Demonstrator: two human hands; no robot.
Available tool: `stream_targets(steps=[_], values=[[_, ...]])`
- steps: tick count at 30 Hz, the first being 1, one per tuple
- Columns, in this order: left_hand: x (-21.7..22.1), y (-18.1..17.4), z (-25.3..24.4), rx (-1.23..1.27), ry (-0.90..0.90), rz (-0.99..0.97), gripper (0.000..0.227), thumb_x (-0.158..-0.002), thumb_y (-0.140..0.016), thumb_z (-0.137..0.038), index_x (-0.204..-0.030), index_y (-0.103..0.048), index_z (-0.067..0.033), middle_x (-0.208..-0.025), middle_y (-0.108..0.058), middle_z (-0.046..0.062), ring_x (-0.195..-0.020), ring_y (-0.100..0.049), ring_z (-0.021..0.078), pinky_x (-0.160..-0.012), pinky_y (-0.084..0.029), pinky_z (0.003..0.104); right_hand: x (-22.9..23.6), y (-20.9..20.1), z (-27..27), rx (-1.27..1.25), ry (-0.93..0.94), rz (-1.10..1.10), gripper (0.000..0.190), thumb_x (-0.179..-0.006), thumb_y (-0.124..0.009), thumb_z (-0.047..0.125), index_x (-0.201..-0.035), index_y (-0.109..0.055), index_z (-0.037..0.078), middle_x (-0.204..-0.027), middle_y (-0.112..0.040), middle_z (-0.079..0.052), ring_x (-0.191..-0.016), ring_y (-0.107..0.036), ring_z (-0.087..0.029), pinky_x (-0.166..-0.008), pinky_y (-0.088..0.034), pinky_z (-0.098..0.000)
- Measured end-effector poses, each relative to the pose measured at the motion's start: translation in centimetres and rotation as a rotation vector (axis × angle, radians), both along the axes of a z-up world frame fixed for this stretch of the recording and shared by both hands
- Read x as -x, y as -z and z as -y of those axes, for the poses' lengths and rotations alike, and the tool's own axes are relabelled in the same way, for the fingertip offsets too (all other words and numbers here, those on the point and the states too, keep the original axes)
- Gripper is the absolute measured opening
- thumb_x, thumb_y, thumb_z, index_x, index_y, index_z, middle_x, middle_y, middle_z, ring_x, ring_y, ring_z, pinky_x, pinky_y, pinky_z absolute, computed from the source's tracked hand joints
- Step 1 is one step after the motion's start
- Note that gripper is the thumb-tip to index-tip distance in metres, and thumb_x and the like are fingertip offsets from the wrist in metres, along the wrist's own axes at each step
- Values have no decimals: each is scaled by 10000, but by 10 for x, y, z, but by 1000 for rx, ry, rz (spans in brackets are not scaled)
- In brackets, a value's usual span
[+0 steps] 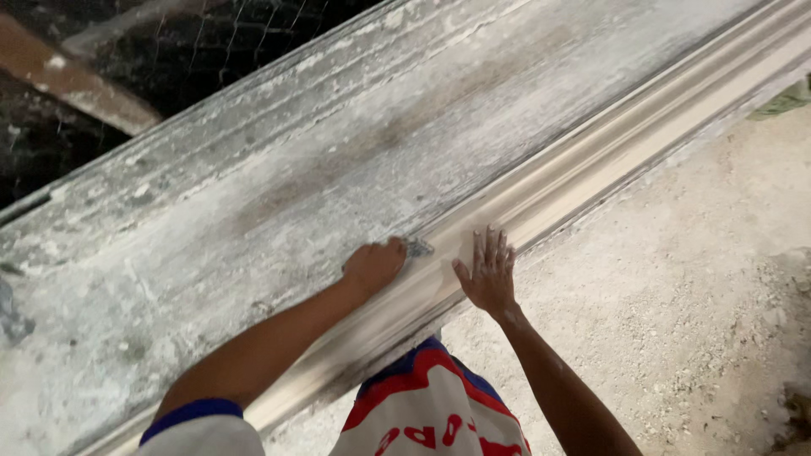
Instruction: The person smooths a long white molding piece on a workbench using a small metal tool and their hands. They repeatedly rub the surface and edges to remove imperfections.
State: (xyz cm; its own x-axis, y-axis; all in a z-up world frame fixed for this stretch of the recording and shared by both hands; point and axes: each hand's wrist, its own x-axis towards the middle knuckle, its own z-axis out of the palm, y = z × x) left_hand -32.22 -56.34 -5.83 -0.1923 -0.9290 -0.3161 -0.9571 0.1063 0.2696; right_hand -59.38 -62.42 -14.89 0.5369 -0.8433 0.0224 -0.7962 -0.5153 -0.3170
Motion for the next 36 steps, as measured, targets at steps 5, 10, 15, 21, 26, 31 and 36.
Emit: stream_targets(steps=[5, 10, 15, 21, 26, 31, 36], values=[[48, 9, 59, -20, -229, -196, 293, -1007, -445, -173, -1184, -559, 30, -928, -706, 297, -850, -713, 453, -719, -586, 548, 3, 3, -5, -61, -8, -18, 870, -1024, -398, 620, -1604, -244, -10, -1679, -72, -298, -1539, -26, -534, -1177, -129, -719], [42, 14, 86, 141, 22, -109, 266, -980, -473, -131, -1119, -584, 66, -950, -707, 261, -777, -739, 414, -658, -622, 508, 14, -11, 14, -130, -52, 12, 821, -996, -443, 617, -1582, -307, 58, -1697, -89, -246, -1562, -40, -491, -1213, -150, -686], [9, 17, 34, 41, 42, -54, 281, -1039, -427, -183, -1117, -562, 51, -902, -663, 220, -692, -732, 398, -616, -618, 522, 42, -20, 45, -115, 42, -84, 814, -981, -471, 609, -1584, -334, 81, -1698, -39, -251, -1543, -3, -508, -1189, -120, -707], [93, 32, 143, 86, -163, -160, 315, -1040, -411, -257, -1150, -511, 21, -804, -716, 282, -745, -715, 467, -678, -585, 591, 69, -22, 91, -107, -43, -57, 913, -898, -535, 713, -1522, -383, 64, -1641, -69, -285, -1502, -30, -554, -1156, -114, -730], [101, 43, 178, 172, 81, 28, 323, -999, -433, -229, -1213, -544, -14, -1212, -654, 278, -738, -727, 381, -614, -596, 523, 102, -6, 147, -23, -141, 4, 815, -953, -467, 688, -1524, -430, 107, -1655, -166, -290, -1518, -102, -569, -1147, -120, -786], [75, 16, 127, -233, 121, 339, 399, -1035, -463, -135, -1432, -495, -111, -1472, -485, 152, -811, -732, 285, -635, -636, 436, 181, 4, 273, 115, -160, 26, 836, -973, -463, 667, -1555, -445, 68, -1639, -265, -289, -1485, -196, -611, -1071, -119, -861], [138, 9, 189, -169, 52, 318, 511, -971, -517, -161, -1468, -415, -106, -1507, -429, 84, -857, -709, 323, -620, -644, 454, 208, 12, 363, 229, -252, -7, 922, -954, -474, 733, -1538, -474, 20, -1642, -284, -279, -1506, -218, -592, -1003, -73, -903]])
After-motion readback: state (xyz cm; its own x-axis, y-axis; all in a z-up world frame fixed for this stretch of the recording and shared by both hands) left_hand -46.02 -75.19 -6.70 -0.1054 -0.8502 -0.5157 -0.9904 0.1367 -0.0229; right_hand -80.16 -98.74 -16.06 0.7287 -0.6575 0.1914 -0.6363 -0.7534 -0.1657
